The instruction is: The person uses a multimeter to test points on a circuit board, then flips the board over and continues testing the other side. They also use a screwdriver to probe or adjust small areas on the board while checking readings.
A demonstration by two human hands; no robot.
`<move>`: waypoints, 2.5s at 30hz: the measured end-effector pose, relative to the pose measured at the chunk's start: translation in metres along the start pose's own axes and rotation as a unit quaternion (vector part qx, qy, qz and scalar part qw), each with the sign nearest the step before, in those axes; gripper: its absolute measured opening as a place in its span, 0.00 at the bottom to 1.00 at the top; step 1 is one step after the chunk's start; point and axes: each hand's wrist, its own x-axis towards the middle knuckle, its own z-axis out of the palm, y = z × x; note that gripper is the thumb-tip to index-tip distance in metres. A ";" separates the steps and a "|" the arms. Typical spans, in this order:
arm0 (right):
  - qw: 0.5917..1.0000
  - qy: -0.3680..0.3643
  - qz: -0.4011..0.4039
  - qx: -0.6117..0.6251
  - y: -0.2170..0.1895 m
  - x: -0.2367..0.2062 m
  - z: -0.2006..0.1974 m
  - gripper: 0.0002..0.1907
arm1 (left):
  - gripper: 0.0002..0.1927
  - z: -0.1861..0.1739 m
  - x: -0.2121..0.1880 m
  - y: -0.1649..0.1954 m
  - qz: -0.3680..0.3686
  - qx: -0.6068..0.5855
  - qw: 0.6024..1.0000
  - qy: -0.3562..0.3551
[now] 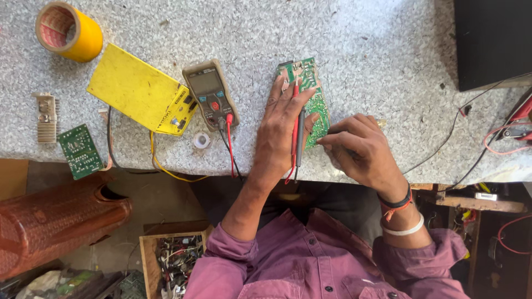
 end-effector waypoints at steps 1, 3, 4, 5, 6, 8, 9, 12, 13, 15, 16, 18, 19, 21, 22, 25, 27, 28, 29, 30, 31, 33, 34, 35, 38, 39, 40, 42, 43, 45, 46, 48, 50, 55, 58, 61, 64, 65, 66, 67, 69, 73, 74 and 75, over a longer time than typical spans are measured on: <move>1.000 0.024 0.011 -0.009 0.000 -0.001 0.000 0.12 | 0.22 0.000 0.000 0.000 0.005 -0.012 1.000 0.001; 0.996 0.071 0.040 -0.023 -0.001 -0.004 0.002 0.12 | 0.23 -0.002 -0.002 0.001 0.012 -0.035 0.999 -0.003; 0.993 0.097 0.067 -0.025 -0.002 -0.006 0.003 0.11 | 0.23 -0.002 -0.002 0.002 0.009 -0.035 0.999 -0.010; 0.988 0.124 0.090 -0.027 -0.002 -0.007 0.004 0.10 | 0.23 -0.001 -0.002 0.002 0.007 -0.035 0.999 -0.015; 0.982 0.151 0.114 -0.028 -0.003 -0.009 0.005 0.09 | 0.24 -0.001 -0.002 0.001 0.006 -0.033 0.999 -0.019; 0.979 0.162 0.115 -0.053 -0.001 -0.010 0.005 0.09 | 0.24 0.000 -0.003 0.000 0.002 -0.033 0.999 -0.022; 0.977 0.167 0.116 -0.065 -0.001 -0.010 0.006 0.09 | 0.24 0.000 -0.004 0.000 -0.001 -0.032 0.999 -0.023; 0.978 0.152 0.116 -0.082 0.001 -0.010 0.008 0.09 | 0.24 0.001 -0.005 -0.002 0.001 -0.034 0.999 -0.022; 0.978 0.150 0.116 -0.084 0.002 -0.010 0.008 0.09 | 0.24 0.002 -0.004 -0.002 0.005 -0.032 0.999 -0.018; 0.979 0.145 0.112 -0.088 0.003 -0.010 0.008 0.08 | 0.23 0.003 -0.003 -0.002 0.015 -0.027 0.999 -0.008; 0.979 0.144 0.110 -0.088 0.004 -0.010 0.009 0.08 | 0.24 0.003 -0.003 -0.002 0.012 -0.024 1.000 -0.013; 0.980 0.142 0.113 -0.088 0.004 -0.011 0.009 0.08 | 0.24 0.002 -0.004 -0.002 0.004 -0.021 0.999 -0.028; 0.979 0.139 0.114 -0.091 0.004 -0.011 0.009 0.09 | 0.24 0.002 -0.004 -0.002 0.006 -0.022 0.999 -0.031; 0.980 0.134 0.113 -0.099 0.004 -0.011 0.009 0.09 | 0.24 0.002 -0.004 -0.002 0.010 -0.024 0.999 -0.032; 0.980 0.133 0.113 -0.100 0.005 -0.011 0.009 0.09 | 0.25 0.003 -0.004 -0.002 0.008 -0.026 0.999 -0.031; 0.980 0.130 0.114 -0.097 0.004 -0.010 0.009 0.09 | 0.25 0.004 -0.004 -0.003 0.005 -0.024 0.999 -0.029; 0.980 0.127 0.114 -0.098 0.004 -0.010 0.009 0.09 | 0.25 0.005 -0.004 -0.004 0.006 -0.021 0.999 -0.024; 0.980 0.127 0.117 -0.096 0.004 -0.010 0.009 0.09 | 0.25 0.005 -0.005 -0.004 0.006 -0.024 0.999 -0.027; 0.980 0.127 0.120 -0.094 0.004 -0.010 0.009 0.09 | 0.25 0.005 -0.005 -0.005 0.007 -0.026 0.999 -0.029; 0.980 0.125 0.122 -0.091 0.003 -0.010 0.009 0.09 | 0.25 0.005 -0.006 -0.005 0.006 -0.028 0.999 -0.031; 0.981 0.124 0.119 -0.093 0.003 -0.010 0.009 0.09 | 0.25 0.006 -0.006 -0.005 0.005 -0.027 0.999 -0.027; 0.981 0.124 0.115 -0.098 0.003 -0.010 0.009 0.09 | 0.25 0.007 -0.005 -0.005 0.007 -0.026 0.999 -0.020; 0.981 0.123 0.117 -0.097 0.003 -0.010 0.010 0.09 | 0.25 0.007 -0.005 -0.006 0.007 -0.028 0.999 -0.023; 0.981 0.122 0.117 -0.097 0.003 -0.010 0.009 0.09 | 0.25 0.007 -0.005 -0.005 0.009 -0.029 0.999 -0.025; 0.980 0.120 0.123 -0.099 0.002 -0.009 0.009 0.09 | 0.25 0.005 -0.006 -0.005 0.013 -0.036 0.999 -0.034; 0.980 0.119 0.124 -0.098 0.002 -0.009 0.009 0.09 | 0.26 0.004 -0.006 -0.005 0.013 -0.037 0.999 -0.036; 0.981 0.114 0.122 -0.098 0.002 -0.008 0.009 0.10 | 0.26 0.003 -0.006 -0.005 0.015 -0.040 0.999 -0.033; 0.982 0.113 0.119 -0.098 0.002 -0.007 0.008 0.13 | 0.26 0.004 -0.003 -0.005 0.029 -0.043 0.998 -0.029; 0.982 0.114 0.113 -0.101 0.002 -0.007 0.007 0.13 | 0.26 0.004 -0.002 -0.005 0.028 -0.038 0.998 -0.030; 0.983 0.106 0.109 -0.101 0.002 -0.007 0.007 0.13 | 0.25 0.005 -0.003 -0.004 0.015 -0.031 0.999 -0.038; 0.983 0.105 0.111 -0.101 0.002 -0.007 0.007 0.13 | 0.25 0.005 -0.003 -0.004 0.017 -0.031 0.999 -0.039; 0.983 0.102 0.114 -0.101 0.003 -0.008 0.008 0.13 | 0.26 0.006 -0.003 -0.005 0.021 -0.032 0.998 -0.040; 0.982 0.102 0.117 -0.105 0.004 -0.008 0.009 0.13 | 0.26 0.007 -0.003 -0.005 0.019 -0.041 0.998 -0.040; 0.982 0.092 0.113 -0.119 0.004 -0.008 0.009 0.12 | 0.25 0.005 -0.003 -0.002 0.015 -0.051 0.998 -0.044; 0.983 0.089 0.111 -0.117 0.002 -0.009 0.008 0.12 | 0.25 0.005 -0.001 0.002 0.007 -0.046 0.998 -0.041; 0.983 0.091 0.107 -0.117 0.003 -0.008 0.008 0.12 | 0.25 0.005 0.000 0.003 0.010 -0.045 0.998 -0.044; 0.982 0.091 0.115 -0.121 0.004 -0.007 0.009 0.13 | 0.25 0.006 -0.001 0.003 0.008 -0.040 0.998 -0.047; 0.982 0.090 0.118 -0.119 0.005 -0.007 0.010 0.13 | 0.25 0.006 -0.002 0.002 0.006 -0.038 0.998 -0.046; 0.981 0.089 0.124 -0.118 0.005 -0.008 0.010 0.12 | 0.25 0.006 -0.003 0.002 0.005 -0.038 0.998 -0.046; 0.981 0.090 0.124 -0.115 0.006 -0.008 0.010 0.12 | 0.25 0.007 -0.003 0.002 0.006 -0.039 0.998 -0.048; 0.983 0.093 0.119 -0.108 0.007 -0.009 0.010 0.13 | 0.24 0.007 -0.002 0.001 0.010 -0.038 0.998 -0.046; 0.983 0.087 0.117 -0.110 0.006 -0.011 0.010 0.13 | 0.24 0.006 -0.004 0.003 -0.003 -0.038 0.999 -0.039; 0.983 0.089 0.114 -0.112 0.006 -0.012 0.010 0.13 | 0.24 0.006 -0.003 0.003 -0.005 -0.035 0.999 -0.038; 0.983 0.091 0.112 -0.114 0.005 -0.013 0.009 0.13 | 0.24 0.005 -0.003 0.004 -0.008 -0.033 0.999 -0.037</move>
